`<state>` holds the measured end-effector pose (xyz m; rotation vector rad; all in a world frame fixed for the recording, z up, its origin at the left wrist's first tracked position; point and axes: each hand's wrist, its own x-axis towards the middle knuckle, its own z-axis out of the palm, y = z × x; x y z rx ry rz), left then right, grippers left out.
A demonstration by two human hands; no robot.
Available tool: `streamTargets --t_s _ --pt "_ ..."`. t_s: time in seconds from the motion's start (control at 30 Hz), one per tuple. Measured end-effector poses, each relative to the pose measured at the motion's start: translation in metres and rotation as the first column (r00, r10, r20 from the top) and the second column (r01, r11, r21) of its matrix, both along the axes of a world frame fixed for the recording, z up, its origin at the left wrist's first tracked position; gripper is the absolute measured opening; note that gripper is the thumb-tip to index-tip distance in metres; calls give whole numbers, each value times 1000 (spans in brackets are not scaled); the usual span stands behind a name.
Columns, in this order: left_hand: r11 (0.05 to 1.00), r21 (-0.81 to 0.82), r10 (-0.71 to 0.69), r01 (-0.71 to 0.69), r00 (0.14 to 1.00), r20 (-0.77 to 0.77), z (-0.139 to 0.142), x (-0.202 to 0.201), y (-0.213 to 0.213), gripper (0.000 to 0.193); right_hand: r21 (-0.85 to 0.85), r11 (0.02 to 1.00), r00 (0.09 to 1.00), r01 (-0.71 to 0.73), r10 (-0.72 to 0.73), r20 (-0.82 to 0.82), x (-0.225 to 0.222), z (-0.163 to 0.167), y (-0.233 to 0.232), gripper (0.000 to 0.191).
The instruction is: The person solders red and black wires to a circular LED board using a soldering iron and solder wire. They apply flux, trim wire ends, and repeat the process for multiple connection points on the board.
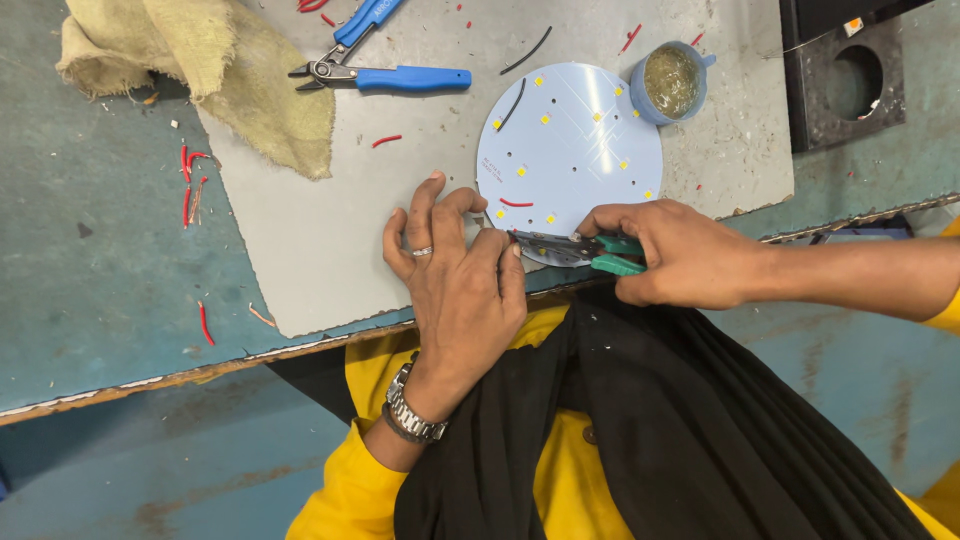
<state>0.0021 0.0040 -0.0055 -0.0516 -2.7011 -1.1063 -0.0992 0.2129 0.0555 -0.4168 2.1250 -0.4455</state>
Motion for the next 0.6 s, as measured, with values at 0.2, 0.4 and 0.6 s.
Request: streamTargets --t_s 0.2,0.4,0.6 --pt "999 25 -30 29 999 27 5 7 0 11 -92 799 789 595 -558 259 -21 -13 14 41" --pt "1000 -8 -16 16 1000 -18 6 8 -3 13 -183 980 995 79 -88 -45 -12 -7 14 45" --pt "1000 11 14 -14 1000 -16 3 11 -3 13 -226 973 997 -55 41 -62 -16 20 9 66"
